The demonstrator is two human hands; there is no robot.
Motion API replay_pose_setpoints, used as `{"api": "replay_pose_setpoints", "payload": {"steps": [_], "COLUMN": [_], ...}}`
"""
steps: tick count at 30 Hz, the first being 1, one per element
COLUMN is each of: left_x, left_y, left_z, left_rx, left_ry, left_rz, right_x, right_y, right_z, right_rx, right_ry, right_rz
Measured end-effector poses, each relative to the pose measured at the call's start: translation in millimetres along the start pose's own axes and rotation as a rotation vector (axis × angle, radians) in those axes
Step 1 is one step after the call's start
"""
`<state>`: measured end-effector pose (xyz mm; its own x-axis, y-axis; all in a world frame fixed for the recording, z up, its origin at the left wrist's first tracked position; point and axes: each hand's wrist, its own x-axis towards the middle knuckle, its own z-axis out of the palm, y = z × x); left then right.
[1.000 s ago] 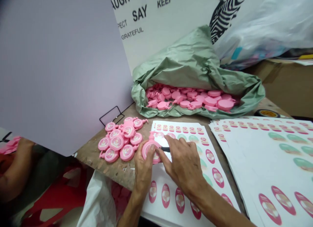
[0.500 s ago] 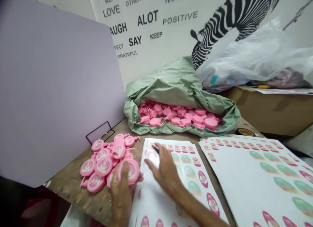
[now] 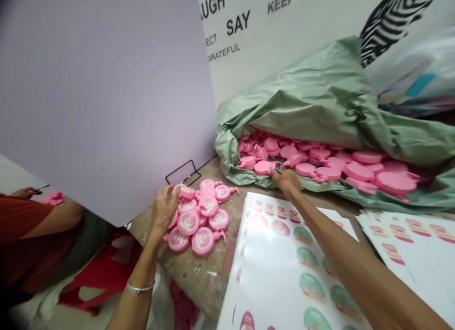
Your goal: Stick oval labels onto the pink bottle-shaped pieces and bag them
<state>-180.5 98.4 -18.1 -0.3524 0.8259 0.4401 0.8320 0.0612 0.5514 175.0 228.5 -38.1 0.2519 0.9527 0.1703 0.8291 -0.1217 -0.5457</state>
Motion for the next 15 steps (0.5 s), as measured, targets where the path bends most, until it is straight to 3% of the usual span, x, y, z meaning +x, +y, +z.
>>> {"api": "replay_pose_setpoints", "payload": {"steps": [3, 6, 10, 13, 15], "left_x": [-10, -17, -14, 0, 15], "left_y": [-28, -60, -89, -96, -98], "left_z": [-18.6, -31.3, -24.9, -7.5, 4.7], "left_rx": [-0.029, -0.047, -0.112, -0.180, -0.224], "left_ry": [0.030, 0.014, -0.075, -0.144, -0.183], "left_rz": [-0.014, -0.059, -0.057, -0.033, -0.025], "right_x": [-32, -73, -116, -132, -144], "right_y": [6, 21, 46, 33, 4], "right_z": [-15, -22, -28, -35, -32], "right_rx": [-0.025, -0.024, -0.171, -0.352, -0.281], "right_ry": [0.008, -0.070, -0.161, 0.041, 0.120], "right_rz": [-0.132, -0.332, -0.565, -0.600, -0.657]}}
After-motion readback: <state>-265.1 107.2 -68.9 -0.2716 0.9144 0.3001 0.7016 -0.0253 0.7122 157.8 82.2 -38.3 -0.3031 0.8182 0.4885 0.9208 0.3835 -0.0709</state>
